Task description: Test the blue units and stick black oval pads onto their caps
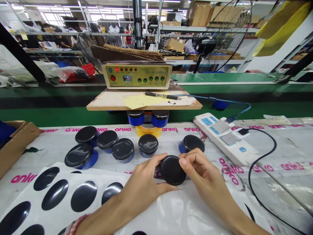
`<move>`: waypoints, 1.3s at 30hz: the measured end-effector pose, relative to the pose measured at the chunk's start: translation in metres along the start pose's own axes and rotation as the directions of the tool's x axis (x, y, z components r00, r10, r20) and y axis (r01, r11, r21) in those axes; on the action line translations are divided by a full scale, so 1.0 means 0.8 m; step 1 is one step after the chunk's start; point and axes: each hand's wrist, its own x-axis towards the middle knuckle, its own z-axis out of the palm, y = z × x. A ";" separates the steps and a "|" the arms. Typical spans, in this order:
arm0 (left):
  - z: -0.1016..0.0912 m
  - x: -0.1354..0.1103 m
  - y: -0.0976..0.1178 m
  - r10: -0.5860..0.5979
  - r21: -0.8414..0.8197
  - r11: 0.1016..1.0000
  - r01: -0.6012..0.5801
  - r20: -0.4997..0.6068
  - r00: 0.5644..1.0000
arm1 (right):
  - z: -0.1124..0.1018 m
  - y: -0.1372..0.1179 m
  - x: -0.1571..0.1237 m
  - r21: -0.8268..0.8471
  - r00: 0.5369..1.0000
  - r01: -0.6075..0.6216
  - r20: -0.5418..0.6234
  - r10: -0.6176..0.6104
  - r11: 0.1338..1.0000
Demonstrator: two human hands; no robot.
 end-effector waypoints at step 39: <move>-0.005 0.000 0.012 0.262 0.656 0.701 -0.280 0.128 0.956 | -0.020 -0.044 -0.015 -0.275 0.685 0.728 0.340 -0.645 0.628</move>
